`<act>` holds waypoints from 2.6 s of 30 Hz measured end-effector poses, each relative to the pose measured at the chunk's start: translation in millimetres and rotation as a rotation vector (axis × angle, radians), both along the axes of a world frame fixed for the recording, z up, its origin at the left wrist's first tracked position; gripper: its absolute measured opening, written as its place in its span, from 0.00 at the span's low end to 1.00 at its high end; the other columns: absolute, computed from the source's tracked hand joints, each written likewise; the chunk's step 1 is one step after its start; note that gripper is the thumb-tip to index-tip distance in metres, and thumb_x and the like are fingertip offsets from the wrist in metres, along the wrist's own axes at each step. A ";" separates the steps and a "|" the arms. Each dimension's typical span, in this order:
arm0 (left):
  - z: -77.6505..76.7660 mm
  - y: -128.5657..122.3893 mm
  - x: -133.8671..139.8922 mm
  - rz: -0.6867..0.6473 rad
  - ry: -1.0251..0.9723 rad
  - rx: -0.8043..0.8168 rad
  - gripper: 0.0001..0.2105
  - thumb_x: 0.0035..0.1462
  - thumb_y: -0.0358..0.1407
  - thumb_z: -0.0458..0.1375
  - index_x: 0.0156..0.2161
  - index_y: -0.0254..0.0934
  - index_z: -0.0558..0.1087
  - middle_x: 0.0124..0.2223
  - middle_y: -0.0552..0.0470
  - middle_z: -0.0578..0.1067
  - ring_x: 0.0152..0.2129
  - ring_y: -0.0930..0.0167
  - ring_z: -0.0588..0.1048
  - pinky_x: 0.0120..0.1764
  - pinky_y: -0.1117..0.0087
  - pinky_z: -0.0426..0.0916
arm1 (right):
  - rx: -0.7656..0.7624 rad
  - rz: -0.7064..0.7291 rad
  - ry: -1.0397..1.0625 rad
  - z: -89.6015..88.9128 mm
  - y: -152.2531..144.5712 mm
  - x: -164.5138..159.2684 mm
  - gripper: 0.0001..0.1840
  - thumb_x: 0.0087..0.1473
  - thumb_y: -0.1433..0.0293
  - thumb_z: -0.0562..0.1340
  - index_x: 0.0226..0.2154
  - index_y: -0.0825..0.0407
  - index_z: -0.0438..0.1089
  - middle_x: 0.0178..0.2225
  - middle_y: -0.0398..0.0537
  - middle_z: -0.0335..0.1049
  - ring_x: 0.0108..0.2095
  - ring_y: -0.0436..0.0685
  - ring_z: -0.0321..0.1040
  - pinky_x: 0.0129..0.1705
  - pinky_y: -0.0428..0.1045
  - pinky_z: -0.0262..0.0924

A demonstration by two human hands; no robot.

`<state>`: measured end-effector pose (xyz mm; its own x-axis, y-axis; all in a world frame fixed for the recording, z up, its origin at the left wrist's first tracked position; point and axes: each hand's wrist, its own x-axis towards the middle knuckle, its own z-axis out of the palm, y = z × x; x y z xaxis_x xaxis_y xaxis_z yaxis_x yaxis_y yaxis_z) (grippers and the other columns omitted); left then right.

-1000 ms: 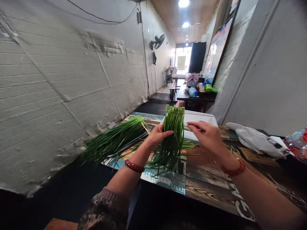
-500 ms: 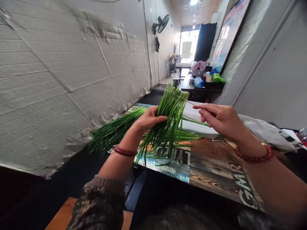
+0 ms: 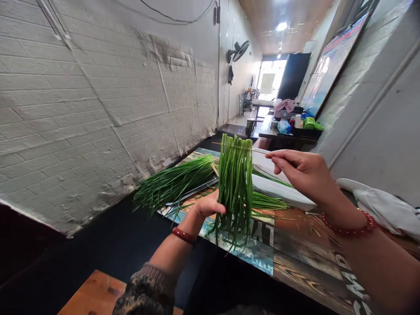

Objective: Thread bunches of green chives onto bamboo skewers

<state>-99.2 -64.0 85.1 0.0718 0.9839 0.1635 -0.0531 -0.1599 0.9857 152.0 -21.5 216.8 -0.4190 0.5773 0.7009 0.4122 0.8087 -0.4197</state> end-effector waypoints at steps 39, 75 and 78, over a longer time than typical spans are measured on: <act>-66.1 91.1 -168.6 0.648 1.575 0.048 0.35 0.59 0.47 0.51 0.67 0.32 0.51 0.69 0.38 0.48 0.66 0.53 0.48 0.62 0.50 0.46 | -1.042 0.193 0.268 -184.5 62.2 -105.0 0.20 0.52 0.69 0.61 0.49 0.53 0.68 0.37 0.48 0.74 0.27 0.48 0.71 0.21 0.41 0.61; -28.3 128.8 141.7 0.157 1.460 0.534 0.31 0.55 0.34 0.60 0.63 0.40 0.58 0.64 0.44 0.63 0.62 0.56 0.58 0.62 0.47 0.49 | 0.020 -0.510 -0.370 -179.6 52.2 142.1 0.24 0.60 0.71 0.57 0.58 0.56 0.62 0.57 0.57 0.66 0.57 0.64 0.60 0.60 0.61 0.51; -32.7 120.5 143.2 0.199 1.468 0.582 0.24 0.57 0.34 0.58 0.59 0.42 0.64 0.56 0.46 0.72 0.54 0.59 0.67 0.59 0.51 0.53 | 0.040 -0.504 -0.351 -185.9 42.3 143.1 0.23 0.60 0.70 0.56 0.58 0.54 0.62 0.56 0.54 0.67 0.57 0.61 0.61 0.60 0.60 0.51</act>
